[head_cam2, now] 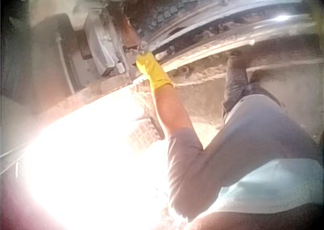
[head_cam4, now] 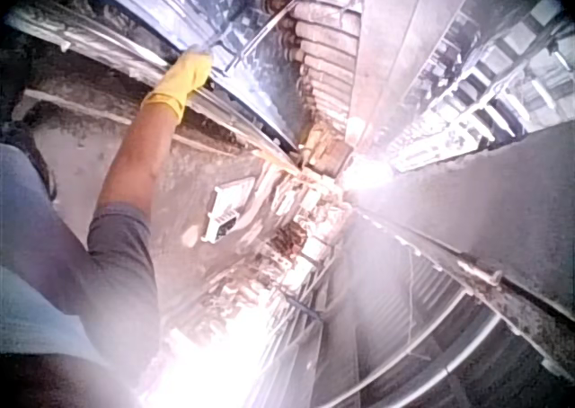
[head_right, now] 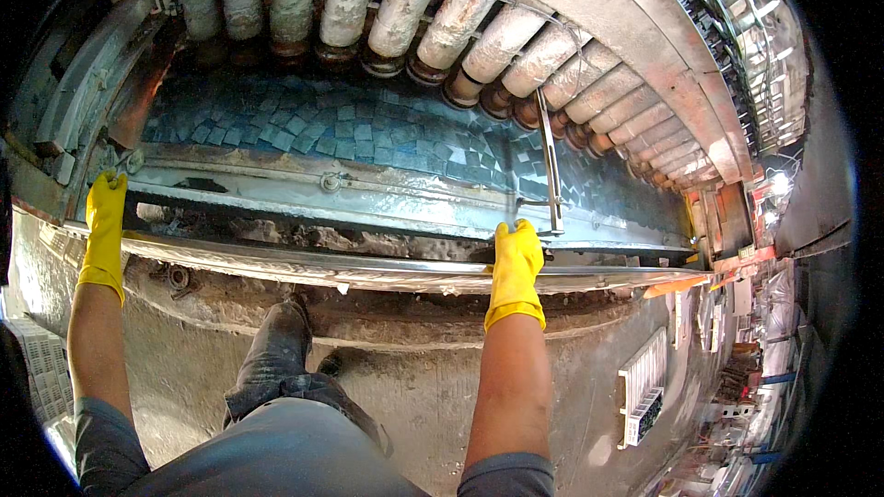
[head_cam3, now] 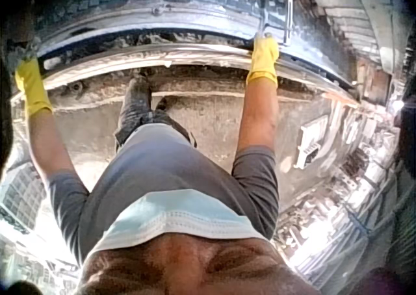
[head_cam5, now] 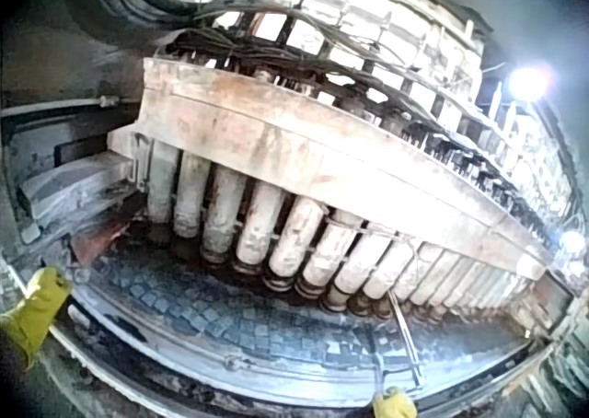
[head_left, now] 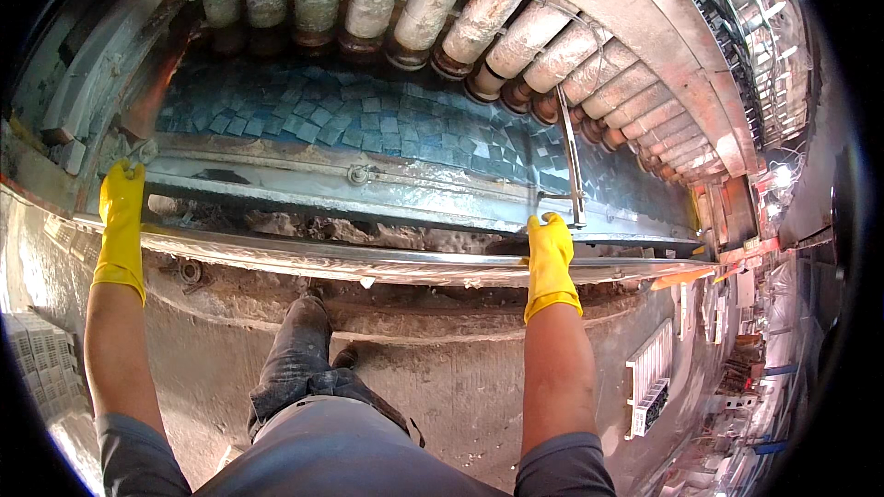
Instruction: The person uses a hammer to chip away debris from a blue plastic crate filled with green tiles. They then move to a large industrial machine with rotating rollers and use a long metal rod to scrape and clean the metal trough beneath the rollers.
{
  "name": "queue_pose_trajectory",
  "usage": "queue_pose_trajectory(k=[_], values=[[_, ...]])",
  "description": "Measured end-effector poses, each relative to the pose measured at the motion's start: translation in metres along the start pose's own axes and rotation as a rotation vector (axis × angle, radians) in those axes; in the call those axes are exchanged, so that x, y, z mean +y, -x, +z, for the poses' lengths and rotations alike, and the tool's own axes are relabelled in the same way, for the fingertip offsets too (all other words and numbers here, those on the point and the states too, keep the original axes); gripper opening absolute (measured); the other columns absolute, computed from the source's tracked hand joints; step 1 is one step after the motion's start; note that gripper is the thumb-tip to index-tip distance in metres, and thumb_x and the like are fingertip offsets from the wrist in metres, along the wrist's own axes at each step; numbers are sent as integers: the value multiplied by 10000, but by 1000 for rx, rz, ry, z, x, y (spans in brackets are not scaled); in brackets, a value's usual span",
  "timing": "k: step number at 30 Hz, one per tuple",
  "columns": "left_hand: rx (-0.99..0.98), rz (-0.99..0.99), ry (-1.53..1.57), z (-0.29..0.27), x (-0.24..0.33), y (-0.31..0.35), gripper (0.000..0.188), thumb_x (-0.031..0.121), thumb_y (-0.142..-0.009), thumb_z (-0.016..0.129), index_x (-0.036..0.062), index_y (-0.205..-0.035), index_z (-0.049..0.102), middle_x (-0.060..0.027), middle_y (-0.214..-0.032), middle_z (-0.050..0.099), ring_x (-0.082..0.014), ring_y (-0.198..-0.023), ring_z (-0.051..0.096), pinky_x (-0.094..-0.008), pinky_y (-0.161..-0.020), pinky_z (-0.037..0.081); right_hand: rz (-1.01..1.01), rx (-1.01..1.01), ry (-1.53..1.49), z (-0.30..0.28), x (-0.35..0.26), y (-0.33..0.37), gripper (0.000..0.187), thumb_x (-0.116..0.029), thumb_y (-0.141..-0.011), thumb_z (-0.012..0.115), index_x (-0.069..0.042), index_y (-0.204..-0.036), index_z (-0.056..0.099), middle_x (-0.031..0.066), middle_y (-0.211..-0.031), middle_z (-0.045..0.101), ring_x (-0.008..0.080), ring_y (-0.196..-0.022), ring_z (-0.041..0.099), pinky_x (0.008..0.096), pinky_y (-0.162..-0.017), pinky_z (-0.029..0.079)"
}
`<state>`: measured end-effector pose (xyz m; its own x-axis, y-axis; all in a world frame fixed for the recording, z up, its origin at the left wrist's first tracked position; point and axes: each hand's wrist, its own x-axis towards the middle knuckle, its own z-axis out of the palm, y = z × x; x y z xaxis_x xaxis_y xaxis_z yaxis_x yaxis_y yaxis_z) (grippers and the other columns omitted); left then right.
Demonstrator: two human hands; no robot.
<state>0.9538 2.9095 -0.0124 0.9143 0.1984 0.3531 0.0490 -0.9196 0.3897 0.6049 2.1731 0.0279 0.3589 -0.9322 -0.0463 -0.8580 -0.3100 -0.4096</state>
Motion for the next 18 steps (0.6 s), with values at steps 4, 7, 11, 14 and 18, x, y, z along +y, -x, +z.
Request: queue_pose_trajectory(k=[4,7,11,14,18], values=[[-59,-23,-36,-10,19,5,523,457,-901,695,71,-1254,678,-174,-1069,748,-357,-1030,707,-440,-885,544,9,0,49,-8,-3,6,483,-350,-924,699,-102,-1333,628,159,-1183,712,297,-943,722,396,-621,639],[-63,-26,-36,-13,16,0,523,455,-906,693,73,-1264,675,-173,-1080,748,-355,-1043,705,-438,-897,540,3,-4,53,-10,-8,5,488,-354,-927,693,-98,-1337,623,153,-1184,714,296,-945,723,398,-626,641],[-65,-26,-42,-14,17,-11,529,449,-908,693,63,-1268,672,-175,-1094,746,-350,-1052,704,-432,-904,539,33,-31,50,-19,-26,6,541,-418,-909,694,-82,-1330,641,184,-1232,708,356,-1138,678,426,-984,519],[-87,-49,-27,-18,29,-19,532,446,-907,695,52,-1264,673,-183,-1106,743,-344,-1063,703,-429,-911,537,63,-45,32,-23,-40,2,542,-419,-910,693,-83,-1331,640,185,-1232,707,353,-1143,675,424,-991,515],[-16,-25,-41,-19,38,-32,475,417,-896,731,61,-1209,699,-164,-1033,756,-322,-972,728,-397,-847,554,70,-65,20,-26,-61,-6,544,-426,-911,692,-84,-1330,640,187,-1240,703,352,-1155,670,422,-999,512]])
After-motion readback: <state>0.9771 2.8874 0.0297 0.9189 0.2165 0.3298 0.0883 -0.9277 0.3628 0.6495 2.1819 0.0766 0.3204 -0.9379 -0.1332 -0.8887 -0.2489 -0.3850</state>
